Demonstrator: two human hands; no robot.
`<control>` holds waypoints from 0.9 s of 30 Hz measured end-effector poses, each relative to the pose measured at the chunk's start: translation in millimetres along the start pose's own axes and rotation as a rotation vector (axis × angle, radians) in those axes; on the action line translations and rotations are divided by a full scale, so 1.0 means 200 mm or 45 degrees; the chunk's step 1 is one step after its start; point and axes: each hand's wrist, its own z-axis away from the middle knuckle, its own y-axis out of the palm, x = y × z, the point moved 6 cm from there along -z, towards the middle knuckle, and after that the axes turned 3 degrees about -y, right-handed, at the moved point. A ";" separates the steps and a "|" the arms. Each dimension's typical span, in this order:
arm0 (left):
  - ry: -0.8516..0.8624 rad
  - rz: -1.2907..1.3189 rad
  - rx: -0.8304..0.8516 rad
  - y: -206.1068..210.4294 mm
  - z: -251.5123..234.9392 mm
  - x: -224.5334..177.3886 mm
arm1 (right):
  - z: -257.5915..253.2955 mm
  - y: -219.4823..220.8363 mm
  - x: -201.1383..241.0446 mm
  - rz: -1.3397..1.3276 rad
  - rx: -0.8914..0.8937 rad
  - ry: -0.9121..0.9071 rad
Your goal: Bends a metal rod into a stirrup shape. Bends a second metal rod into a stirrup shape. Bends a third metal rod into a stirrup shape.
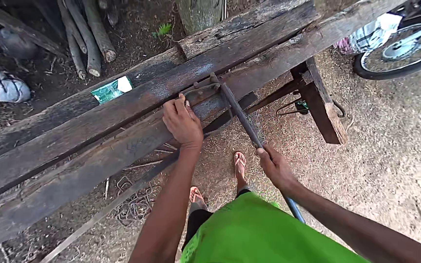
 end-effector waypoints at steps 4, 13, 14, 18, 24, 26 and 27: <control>0.053 0.040 0.042 -0.01 0.00 0.00 | 0.07 0.21 0.02 -0.140 -0.116 0.096; 0.033 -0.006 0.106 0.00 -0.01 -0.01 | 0.11 0.51 0.11 -0.324 -0.279 0.156; 0.030 -0.009 0.106 0.00 0.00 -0.01 | 0.11 0.55 0.11 -0.353 -0.294 0.144; 0.049 0.001 0.090 -0.01 -0.01 -0.01 | 0.12 0.47 0.11 -0.472 -0.126 0.145; 0.039 -0.002 0.097 -0.02 -0.01 0.00 | 0.37 0.16 -0.09 -0.052 -0.084 0.098; 0.022 -0.016 0.085 -0.02 -0.01 -0.01 | 0.50 0.11 -0.20 0.053 -0.120 0.090; 0.014 -0.024 0.069 -0.02 -0.01 -0.01 | 0.56 0.10 -0.24 0.073 -0.131 0.097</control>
